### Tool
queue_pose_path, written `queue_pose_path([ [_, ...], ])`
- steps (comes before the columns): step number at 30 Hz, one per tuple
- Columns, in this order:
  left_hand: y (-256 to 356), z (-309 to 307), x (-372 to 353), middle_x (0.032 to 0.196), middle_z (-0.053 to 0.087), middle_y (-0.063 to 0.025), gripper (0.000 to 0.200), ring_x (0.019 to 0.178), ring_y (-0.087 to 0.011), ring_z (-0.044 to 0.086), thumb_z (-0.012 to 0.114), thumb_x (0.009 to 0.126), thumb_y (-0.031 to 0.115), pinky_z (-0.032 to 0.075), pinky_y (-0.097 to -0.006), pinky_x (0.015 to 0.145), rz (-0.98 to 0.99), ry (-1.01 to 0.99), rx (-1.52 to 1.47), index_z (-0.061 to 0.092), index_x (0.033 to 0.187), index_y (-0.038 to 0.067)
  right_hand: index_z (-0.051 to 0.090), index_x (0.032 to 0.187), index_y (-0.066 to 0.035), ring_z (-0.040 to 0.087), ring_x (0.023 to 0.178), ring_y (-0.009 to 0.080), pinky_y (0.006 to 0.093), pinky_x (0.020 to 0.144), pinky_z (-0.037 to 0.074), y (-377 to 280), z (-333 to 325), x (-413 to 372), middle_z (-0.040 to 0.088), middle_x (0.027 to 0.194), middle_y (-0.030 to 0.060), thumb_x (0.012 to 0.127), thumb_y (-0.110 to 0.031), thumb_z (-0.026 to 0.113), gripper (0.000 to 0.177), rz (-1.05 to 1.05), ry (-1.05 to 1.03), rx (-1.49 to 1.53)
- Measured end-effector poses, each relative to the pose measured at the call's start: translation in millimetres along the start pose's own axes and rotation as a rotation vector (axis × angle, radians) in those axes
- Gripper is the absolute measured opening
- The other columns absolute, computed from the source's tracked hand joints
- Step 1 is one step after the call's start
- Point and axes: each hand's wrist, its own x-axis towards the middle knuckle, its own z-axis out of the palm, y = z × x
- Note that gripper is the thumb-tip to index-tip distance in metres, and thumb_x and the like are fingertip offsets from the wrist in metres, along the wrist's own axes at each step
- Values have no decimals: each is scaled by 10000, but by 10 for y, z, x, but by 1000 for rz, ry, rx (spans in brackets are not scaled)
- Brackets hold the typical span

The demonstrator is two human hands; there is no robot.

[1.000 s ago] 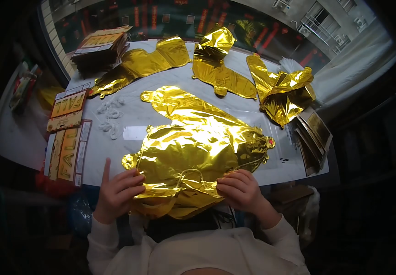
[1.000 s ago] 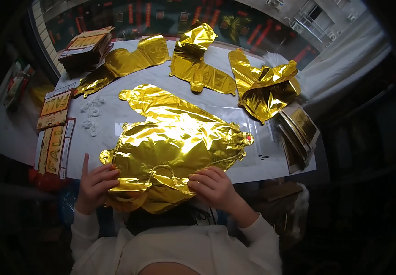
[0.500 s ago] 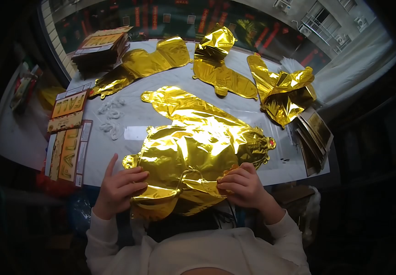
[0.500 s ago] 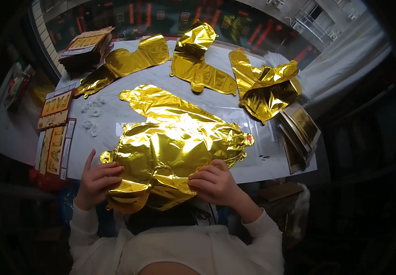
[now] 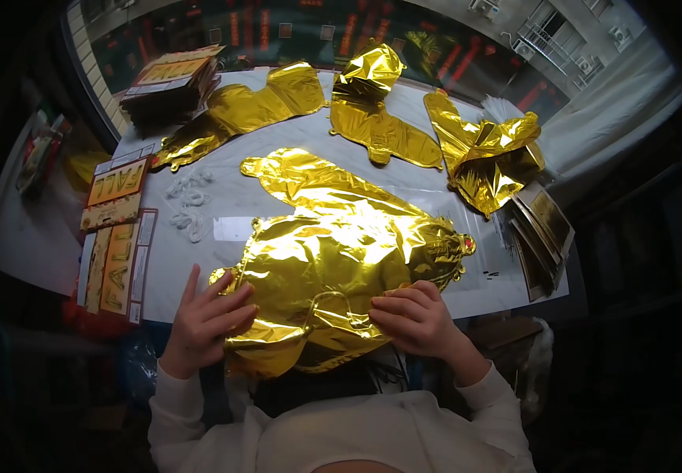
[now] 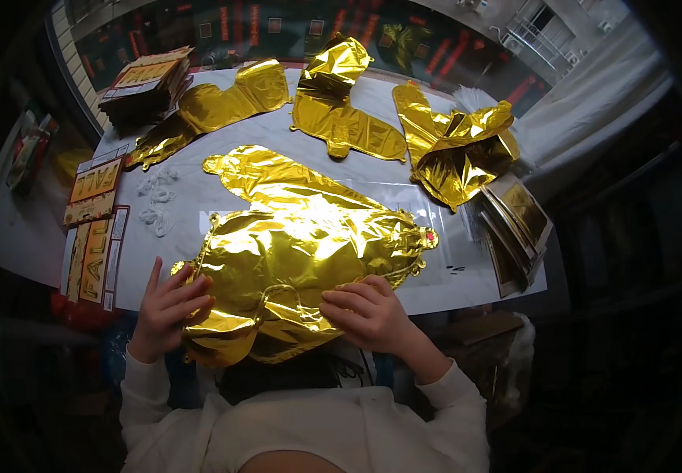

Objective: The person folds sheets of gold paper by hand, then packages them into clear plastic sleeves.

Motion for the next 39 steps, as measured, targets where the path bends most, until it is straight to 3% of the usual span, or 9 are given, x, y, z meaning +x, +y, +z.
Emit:
queue_pose_path([
  [18,15,-31,26,1278,751,-49,322,1322,-343,636,805,883,122,201,-656,1236,-38,-45,-25,777,1199,178,760,1135,-169,696,1037,205,388,918,489,-22,-20,37,738,1197,-1,832,-148,807,308,21,39,16],
  [22,4,-44,15,1264,758,-34,294,1334,-314,622,791,878,148,191,-661,1243,-46,-57,-31,784,1170,180,766,1122,-169,696,1039,206,392,915,486,-8,-6,28,738,1173,-3,834,-153,810,292,23,40,21],
  [25,-10,-42,19,1260,761,-26,267,1334,-302,619,771,867,136,161,-658,1254,-68,-63,-47,787,1131,174,750,1159,-171,690,1081,200,425,972,476,30,5,-12,711,1182,-5,772,-164,787,389,37,43,68],
  [30,21,-32,85,1267,760,-18,185,1293,-299,640,742,861,114,126,-648,1262,-157,-32,-95,779,1038,157,784,1020,-135,692,987,199,405,928,444,30,-143,139,741,1056,2,768,-117,755,255,144,-34,232],
  [33,13,83,117,1141,786,-28,149,1222,-293,666,747,866,133,167,-621,1255,-214,48,-102,756,1014,140,760,938,-91,681,898,232,401,905,450,82,-99,174,729,941,24,797,-109,731,146,312,-39,284],
  [35,-23,195,158,951,768,-47,150,1074,-287,698,753,883,165,218,-581,1240,-370,268,-231,732,1025,119,740,923,-64,675,865,249,388,866,461,132,-70,254,713,896,45,805,-100,729,124,392,-56,325],
  [36,-29,225,185,951,768,-47,150,1074,-287,698,753,883,165,218,-581,1240,-369,268,-230,732,1025,119,719,908,-36,670,833,266,376,827,473,140,-57,311,697,852,66,813,-92,727,110,472,-75,367],
  [37,-29,248,222,891,744,-52,161,994,-281,699,757,894,183,248,-562,1222,-464,244,-172,723,1030,103,696,939,-4,663,772,271,347,723,493,111,-45,378,679,817,86,846,-68,720,116,598,-34,492],
  [39,31,252,366,831,719,-72,222,821,-264,685,774,910,238,323,-524,1160,-579,218,-120,708,1029,62,673,919,-10,666,729,274,358,658,495,126,45,393,672,815,103,857,-85,732,114,642,11,473],
])
